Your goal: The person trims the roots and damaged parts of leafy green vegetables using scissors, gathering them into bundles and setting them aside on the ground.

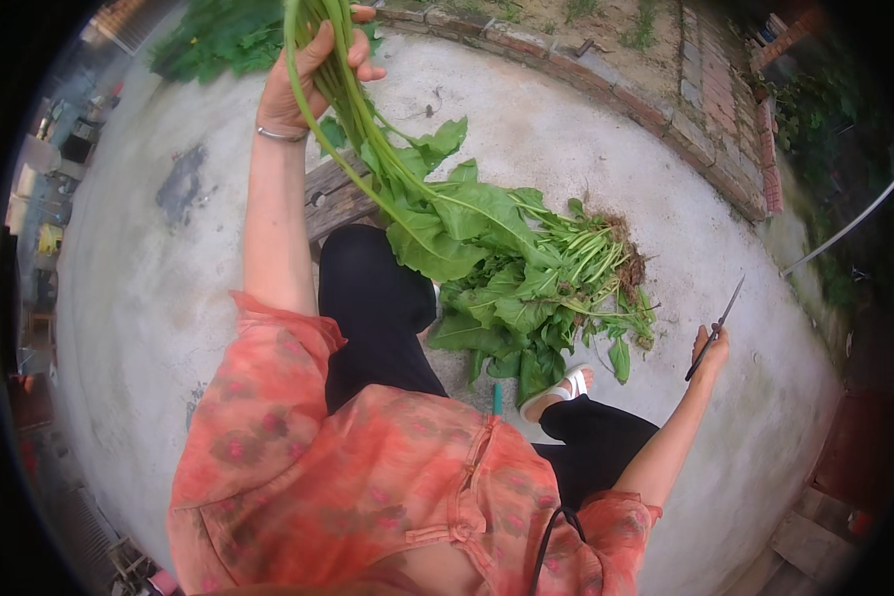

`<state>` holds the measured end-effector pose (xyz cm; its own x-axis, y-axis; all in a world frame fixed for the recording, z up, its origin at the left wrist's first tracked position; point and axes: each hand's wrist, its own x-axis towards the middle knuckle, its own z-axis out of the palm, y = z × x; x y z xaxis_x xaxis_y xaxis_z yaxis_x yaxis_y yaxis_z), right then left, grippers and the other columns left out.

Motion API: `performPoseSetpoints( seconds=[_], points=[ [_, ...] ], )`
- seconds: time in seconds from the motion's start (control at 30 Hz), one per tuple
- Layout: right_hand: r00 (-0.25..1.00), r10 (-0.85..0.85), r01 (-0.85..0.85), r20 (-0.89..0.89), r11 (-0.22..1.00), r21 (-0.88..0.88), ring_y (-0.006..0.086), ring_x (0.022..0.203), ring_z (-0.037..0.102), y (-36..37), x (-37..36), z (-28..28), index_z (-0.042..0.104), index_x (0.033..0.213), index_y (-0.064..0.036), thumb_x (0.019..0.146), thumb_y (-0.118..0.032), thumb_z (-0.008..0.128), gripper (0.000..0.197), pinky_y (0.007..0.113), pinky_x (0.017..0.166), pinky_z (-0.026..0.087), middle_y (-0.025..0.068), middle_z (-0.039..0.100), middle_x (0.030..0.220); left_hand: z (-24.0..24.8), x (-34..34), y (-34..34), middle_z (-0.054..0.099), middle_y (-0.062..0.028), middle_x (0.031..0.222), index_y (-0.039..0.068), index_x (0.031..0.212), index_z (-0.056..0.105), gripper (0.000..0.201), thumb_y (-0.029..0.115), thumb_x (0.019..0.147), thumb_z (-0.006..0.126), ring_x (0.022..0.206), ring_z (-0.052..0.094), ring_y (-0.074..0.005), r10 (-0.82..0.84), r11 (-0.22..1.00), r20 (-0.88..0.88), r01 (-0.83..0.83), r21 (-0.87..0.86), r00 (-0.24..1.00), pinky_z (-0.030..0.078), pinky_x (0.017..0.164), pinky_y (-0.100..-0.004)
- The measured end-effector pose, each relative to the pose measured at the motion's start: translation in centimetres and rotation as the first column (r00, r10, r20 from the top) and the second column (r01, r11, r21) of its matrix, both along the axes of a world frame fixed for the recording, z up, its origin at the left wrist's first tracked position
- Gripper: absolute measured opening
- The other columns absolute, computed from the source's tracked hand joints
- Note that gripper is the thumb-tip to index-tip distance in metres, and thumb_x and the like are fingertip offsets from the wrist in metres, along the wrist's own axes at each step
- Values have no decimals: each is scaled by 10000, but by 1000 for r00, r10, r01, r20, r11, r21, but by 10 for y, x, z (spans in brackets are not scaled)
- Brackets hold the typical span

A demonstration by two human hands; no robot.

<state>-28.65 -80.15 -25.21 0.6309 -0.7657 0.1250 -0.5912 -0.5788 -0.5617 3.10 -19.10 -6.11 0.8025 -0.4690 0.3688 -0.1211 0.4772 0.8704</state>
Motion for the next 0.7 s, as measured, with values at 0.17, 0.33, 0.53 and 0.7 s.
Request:
performPoseSetpoints(
  seconds=[0.17,0.33,0.53,0.7],
  points=[
    [998,5,-22,62,963,268,85,544,498,-7,19,-17,522,1136,-59,876,-99,648,291,228,437,382,-1,536,680,49,-5,135,455,-23,740,-65,1270,471,532,366,966,543,657,492,-124,271,958,146,-281,55,951,485,630,-264],
    [984,174,-171,-20,979,108,103,557,523,19,39,-14,560,1156,-42,857,-94,663,321,259,498,427,10,556,680,93,-40,218,588,-17,786,-59,1228,530,460,315,963,573,672,620,-89,283,936,150,-307,170,947,542,628,-215],
    [944,304,-307,-132,952,-8,120,578,540,32,48,-22,583,1179,-32,837,-98,680,362,292,562,461,25,579,675,50,-56,232,603,-27,758,-30,1176,564,396,284,940,613,613,621,-72,604,744,-145,-490,453,783,542,550,-200],
    [959,240,-225,-152,968,111,109,577,525,50,39,-1,583,1185,-39,835,-93,679,366,277,543,450,17,559,655,-93,3,239,627,-79,821,-29,1162,558,339,217,935,614,665,646,-159,663,723,-437,-368,585,608,565,600,-264]
  ],
)
